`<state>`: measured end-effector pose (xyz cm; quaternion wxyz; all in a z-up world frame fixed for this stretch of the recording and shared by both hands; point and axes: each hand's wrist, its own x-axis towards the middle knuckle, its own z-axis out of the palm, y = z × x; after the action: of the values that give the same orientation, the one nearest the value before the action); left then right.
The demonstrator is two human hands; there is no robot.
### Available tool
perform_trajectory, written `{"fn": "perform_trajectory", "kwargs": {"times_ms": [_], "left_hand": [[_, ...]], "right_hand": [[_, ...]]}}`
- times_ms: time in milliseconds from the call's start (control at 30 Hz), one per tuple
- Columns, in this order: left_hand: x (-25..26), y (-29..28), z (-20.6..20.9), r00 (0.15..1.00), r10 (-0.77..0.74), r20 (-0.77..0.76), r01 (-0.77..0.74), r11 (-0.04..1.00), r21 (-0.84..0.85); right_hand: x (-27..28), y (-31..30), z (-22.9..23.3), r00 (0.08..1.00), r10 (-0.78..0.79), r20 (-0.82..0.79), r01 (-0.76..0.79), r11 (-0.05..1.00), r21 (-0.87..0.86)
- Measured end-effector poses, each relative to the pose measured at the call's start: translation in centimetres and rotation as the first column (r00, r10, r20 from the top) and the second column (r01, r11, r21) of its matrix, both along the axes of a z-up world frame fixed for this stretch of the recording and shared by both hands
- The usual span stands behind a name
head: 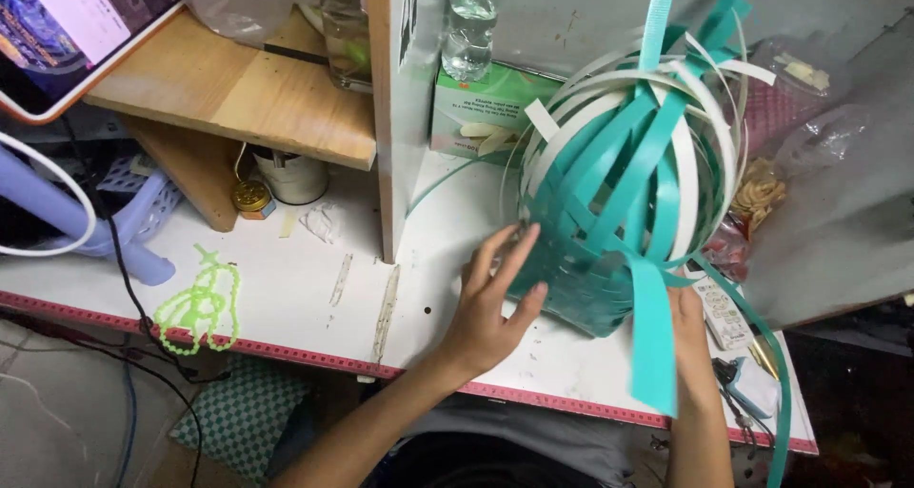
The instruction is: A person is weaving a basket using white and teal plastic strips on a white desk, interlacing the strips to form the basket's structure.
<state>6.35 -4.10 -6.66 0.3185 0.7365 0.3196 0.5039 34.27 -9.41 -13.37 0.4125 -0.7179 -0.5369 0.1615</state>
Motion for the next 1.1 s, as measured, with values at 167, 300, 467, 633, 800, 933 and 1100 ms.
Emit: {"fn": "perform_trajectory", "kwargs": {"times_ms": [167, 300, 467, 633, 800, 933, 1100], "left_hand": [[-0.1, -0.5, 0.4, 0.999, -0.039, 0.02, 0.036, 0.989, 0.146], [1.0, -0.6, -0.9, 0.997, -0.075, -0.015, 0.076, 0.961, 0.267], [1.0, -2.0, -0.4, 0.945, -0.291, -0.153, 0.326, 0.884, 0.334], [2.0, -1.3, 0.1, 0.958, -0.253, -0.132, 0.285, 0.852, 0.438], [1.9, 1.9, 1.8, 0.998, -0.033, 0.054, -0.004, 0.823, 0.568], [0.9, 3.3, 3.2, 0.989, 0.135, -0.057, -0.074, 0.797, 0.599], [1.1, 4.1, 4.4, 0.98, 0.126, -0.151, -0.009, 0.794, 0.608]], "right_hand": [[-0.7, 0.5, 1.5, 0.986, -0.126, -0.107, 0.127, 0.992, -0.002], [-1.6, 1.2, 3.8, 0.968, -0.195, -0.159, 0.195, 0.981, -0.012], [-1.3, 1.8, 6.3, 0.75, -0.43, -0.502, 0.469, 0.882, -0.054], [-1.8, -0.2, 7.6, 0.805, -0.308, -0.508, 0.558, 0.683, 0.471], [-4.7, -2.9, 10.1, 0.838, -0.541, 0.065, 0.167, 0.367, 0.915], [-5.0, -4.4, 11.4, 0.71, -0.553, 0.437, -0.197, 0.439, 0.876], [-5.3, -4.4, 14.1, 0.662, -0.366, 0.655, -0.273, 0.696, 0.665]]}}
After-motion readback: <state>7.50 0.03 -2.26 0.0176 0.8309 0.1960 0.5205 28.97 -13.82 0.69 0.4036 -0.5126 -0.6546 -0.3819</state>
